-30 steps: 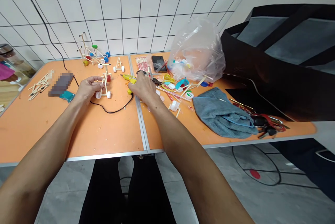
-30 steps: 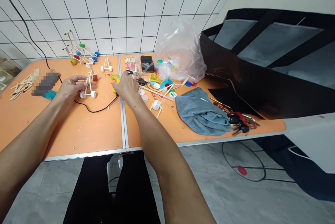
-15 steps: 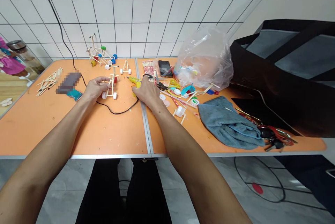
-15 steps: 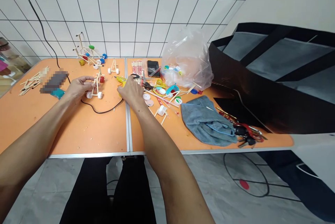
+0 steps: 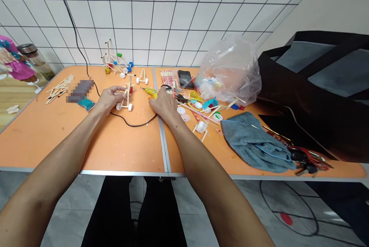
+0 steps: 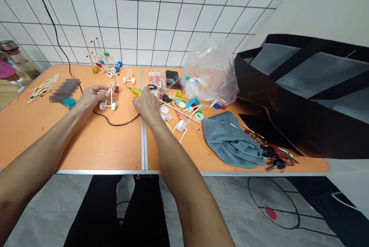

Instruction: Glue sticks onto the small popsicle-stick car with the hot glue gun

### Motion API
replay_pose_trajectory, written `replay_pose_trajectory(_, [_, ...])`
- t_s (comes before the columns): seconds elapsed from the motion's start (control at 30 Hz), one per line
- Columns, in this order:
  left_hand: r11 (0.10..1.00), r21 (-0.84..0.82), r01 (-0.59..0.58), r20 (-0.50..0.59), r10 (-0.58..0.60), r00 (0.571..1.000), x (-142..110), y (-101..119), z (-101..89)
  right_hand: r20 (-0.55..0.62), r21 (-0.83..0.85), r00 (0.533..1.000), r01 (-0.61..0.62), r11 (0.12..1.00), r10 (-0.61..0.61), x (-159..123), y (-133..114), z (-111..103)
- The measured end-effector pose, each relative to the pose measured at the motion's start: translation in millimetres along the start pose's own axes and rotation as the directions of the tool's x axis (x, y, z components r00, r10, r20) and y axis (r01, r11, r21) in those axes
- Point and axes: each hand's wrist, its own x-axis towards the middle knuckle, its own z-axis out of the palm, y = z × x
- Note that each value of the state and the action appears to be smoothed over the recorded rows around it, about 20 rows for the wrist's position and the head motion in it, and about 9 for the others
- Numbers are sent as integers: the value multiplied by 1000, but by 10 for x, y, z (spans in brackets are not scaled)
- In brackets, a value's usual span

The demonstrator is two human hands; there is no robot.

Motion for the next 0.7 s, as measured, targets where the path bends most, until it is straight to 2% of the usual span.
replay_pose_trajectory(0.27, [1000, -21, -4, 1, 4, 1000, 2, 0, 10, -48, 87, 999, -12, 996, 16, 3, 12, -26])
replay_pose_trajectory(0.43, [999, -47, 2, -2, -2, 1000, -34, 37, 38, -80, 266, 995, -36, 963, 59, 59, 25, 19])
replay_pose_trajectory(0.7, [999, -52, 15, 4, -15, 1000, -47, 53, 35, -116, 534, 980, -76, 842, 162, 353, 167, 329])
